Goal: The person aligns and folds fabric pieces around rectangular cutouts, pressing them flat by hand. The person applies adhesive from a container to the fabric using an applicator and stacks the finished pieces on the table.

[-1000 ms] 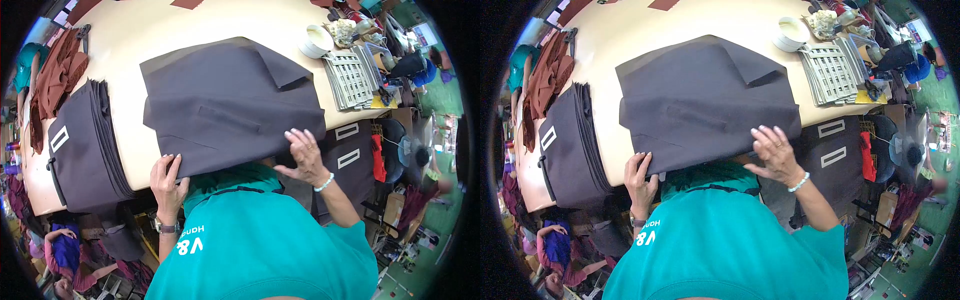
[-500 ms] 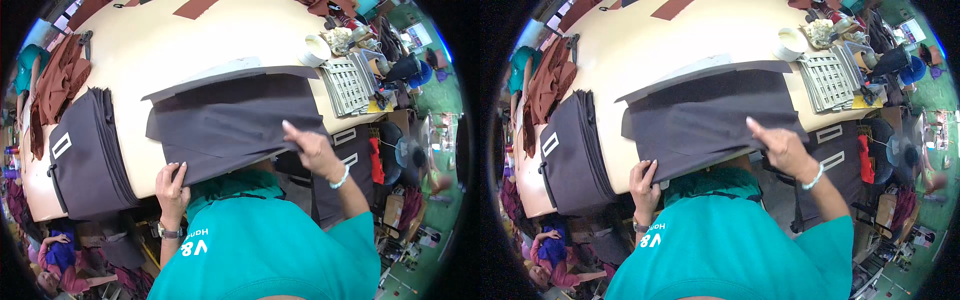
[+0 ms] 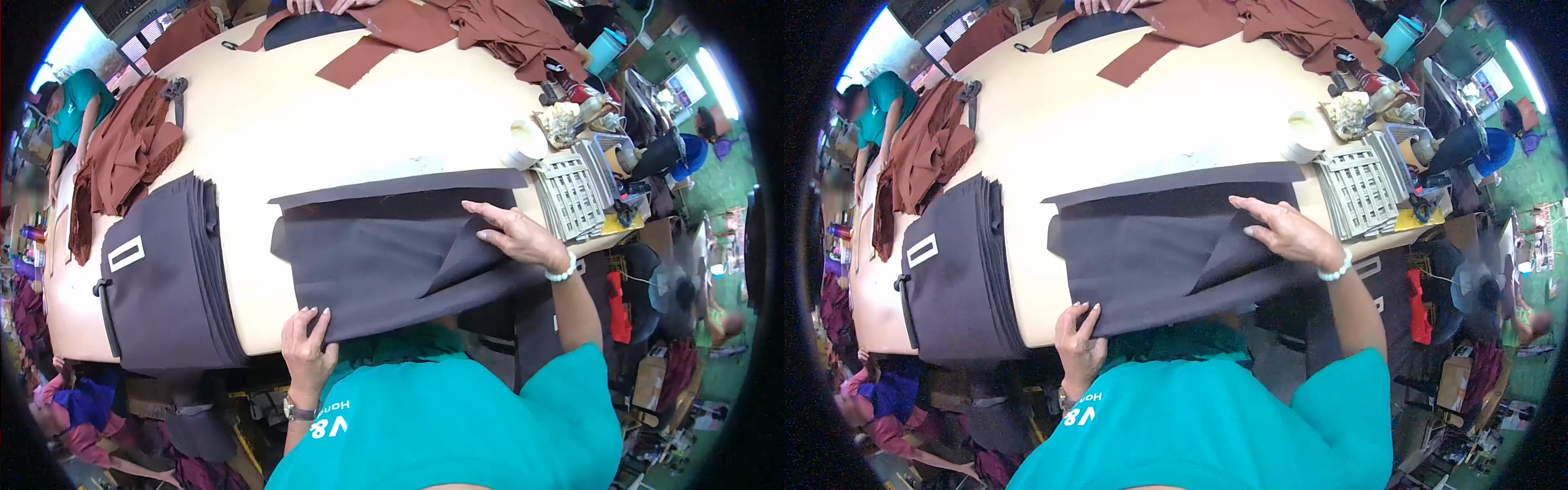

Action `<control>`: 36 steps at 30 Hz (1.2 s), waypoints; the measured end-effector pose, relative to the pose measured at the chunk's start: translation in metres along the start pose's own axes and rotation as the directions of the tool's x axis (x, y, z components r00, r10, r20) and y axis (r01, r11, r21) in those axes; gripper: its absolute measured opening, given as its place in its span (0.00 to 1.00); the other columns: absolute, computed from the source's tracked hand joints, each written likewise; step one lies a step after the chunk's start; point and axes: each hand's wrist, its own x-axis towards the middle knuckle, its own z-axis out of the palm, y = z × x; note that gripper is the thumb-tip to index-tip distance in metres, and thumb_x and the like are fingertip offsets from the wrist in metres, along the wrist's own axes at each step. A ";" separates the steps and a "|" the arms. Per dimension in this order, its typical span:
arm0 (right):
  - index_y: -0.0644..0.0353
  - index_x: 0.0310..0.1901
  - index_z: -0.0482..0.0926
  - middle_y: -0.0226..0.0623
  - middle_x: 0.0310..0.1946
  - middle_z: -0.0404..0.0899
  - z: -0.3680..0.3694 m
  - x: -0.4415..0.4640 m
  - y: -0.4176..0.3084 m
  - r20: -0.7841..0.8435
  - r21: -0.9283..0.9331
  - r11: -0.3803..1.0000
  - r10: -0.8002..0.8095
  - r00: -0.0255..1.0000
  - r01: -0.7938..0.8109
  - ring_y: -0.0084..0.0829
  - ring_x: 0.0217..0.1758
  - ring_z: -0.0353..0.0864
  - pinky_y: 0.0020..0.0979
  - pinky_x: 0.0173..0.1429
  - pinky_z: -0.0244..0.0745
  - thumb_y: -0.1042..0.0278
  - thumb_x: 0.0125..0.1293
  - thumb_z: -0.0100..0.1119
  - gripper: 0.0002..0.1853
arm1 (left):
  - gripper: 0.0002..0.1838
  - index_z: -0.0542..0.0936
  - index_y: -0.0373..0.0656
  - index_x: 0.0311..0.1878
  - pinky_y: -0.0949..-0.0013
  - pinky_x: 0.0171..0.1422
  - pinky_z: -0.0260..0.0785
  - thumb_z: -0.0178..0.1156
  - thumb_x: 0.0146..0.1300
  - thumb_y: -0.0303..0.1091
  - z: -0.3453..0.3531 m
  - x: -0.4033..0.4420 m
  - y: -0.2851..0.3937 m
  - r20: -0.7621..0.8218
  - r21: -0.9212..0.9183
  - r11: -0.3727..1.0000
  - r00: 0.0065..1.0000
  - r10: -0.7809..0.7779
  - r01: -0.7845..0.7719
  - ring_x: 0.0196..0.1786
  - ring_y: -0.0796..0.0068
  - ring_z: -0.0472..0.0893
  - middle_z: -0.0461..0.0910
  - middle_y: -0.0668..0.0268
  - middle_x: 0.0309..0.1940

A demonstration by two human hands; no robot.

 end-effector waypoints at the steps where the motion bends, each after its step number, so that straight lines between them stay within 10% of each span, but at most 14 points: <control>1: 0.60 0.62 0.62 0.54 0.52 0.72 -0.003 0.003 -0.001 -0.055 0.012 0.997 0.072 0.996 -0.071 0.52 0.52 0.74 0.42 0.57 0.69 0.72 0.60 0.53 0.27 | 0.25 0.80 0.40 0.43 0.57 0.54 0.67 0.56 0.33 0.22 0.001 0.000 -0.003 0.008 -0.004 1.000 1.000 0.002 -0.002 0.49 0.55 0.74 0.74 0.57 0.41; 5: 0.58 0.64 0.60 0.48 0.26 0.79 -0.008 0.048 0.031 -0.461 -0.373 0.912 -0.020 0.887 -0.173 0.51 0.28 0.78 0.45 0.35 0.73 0.72 0.60 0.51 0.28 | 0.26 0.81 0.40 0.43 0.56 0.52 0.67 0.56 0.31 0.23 -0.004 0.005 -0.007 0.040 -0.001 0.998 0.997 0.068 -0.068 0.47 0.55 0.74 0.73 0.57 0.41; 9: 0.53 0.67 0.56 0.48 0.33 0.78 -0.025 0.124 0.054 -0.565 -0.500 0.740 0.116 0.817 -0.450 0.42 0.36 0.79 0.40 0.38 0.73 0.71 0.60 0.49 0.32 | 0.26 0.80 0.39 0.43 0.57 0.52 0.68 0.56 0.33 0.22 -0.005 0.002 -0.008 0.045 0.015 0.996 0.995 0.092 -0.093 0.47 0.55 0.74 0.73 0.57 0.41; 13: 0.56 0.66 0.57 0.40 0.36 0.77 -0.011 0.150 0.081 -0.624 -0.668 0.655 -0.235 0.745 -0.353 0.39 0.39 0.77 0.37 0.44 0.73 0.70 0.58 0.52 0.32 | 0.25 0.80 0.38 0.43 0.56 0.53 0.68 0.55 0.35 0.21 -0.001 0.000 -0.002 0.000 0.041 0.997 0.998 0.068 -0.068 0.48 0.53 0.74 0.74 0.55 0.42; 18: 0.62 0.65 0.58 0.47 0.46 0.73 0.013 0.062 0.028 -0.744 -0.476 0.825 -0.193 0.639 -0.306 0.44 0.47 0.73 0.39 0.53 0.67 0.66 0.58 0.57 0.33 | 0.26 0.79 0.36 0.45 0.55 0.56 0.66 0.52 0.34 0.18 -0.002 -0.002 0.002 -0.030 0.010 1.000 1.000 0.000 0.001 0.51 0.52 0.74 0.74 0.53 0.45; 27: 0.67 0.66 0.52 0.47 0.42 0.74 0.066 -0.019 0.038 -0.777 -0.001 0.793 0.383 0.501 -0.609 0.44 0.46 0.72 0.41 0.51 0.65 0.65 0.55 0.62 0.40 | 0.29 0.80 0.37 0.45 0.59 0.57 0.67 0.47 0.34 0.13 -0.023 0.014 -0.011 0.058 0.006 1.000 0.998 0.014 -0.015 0.54 0.54 0.72 0.72 0.51 0.49; 32: 0.65 0.64 0.57 0.43 0.35 0.73 0.061 -0.033 0.031 -0.667 0.400 0.792 0.597 0.447 -0.461 0.40 0.39 0.74 0.36 0.42 0.69 0.79 0.51 0.60 0.37 | 0.25 0.81 0.36 0.45 0.59 0.64 0.61 0.47 0.41 0.11 -0.016 -0.003 -0.003 -0.010 -0.365 0.908 0.974 -0.226 0.207 0.57 0.53 0.71 0.71 0.51 0.52; 36: 0.66 0.63 0.58 0.39 0.28 0.74 0.070 -0.053 0.040 -0.813 0.250 0.863 0.433 0.389 -0.439 0.37 0.36 0.75 0.35 0.39 0.70 0.82 0.50 0.59 0.36 | 0.23 0.79 0.35 0.49 0.61 0.67 0.57 0.47 0.48 0.13 -0.016 -0.011 0.003 0.032 -0.646 0.680 0.902 -0.431 0.348 0.64 0.58 0.66 0.66 0.54 0.60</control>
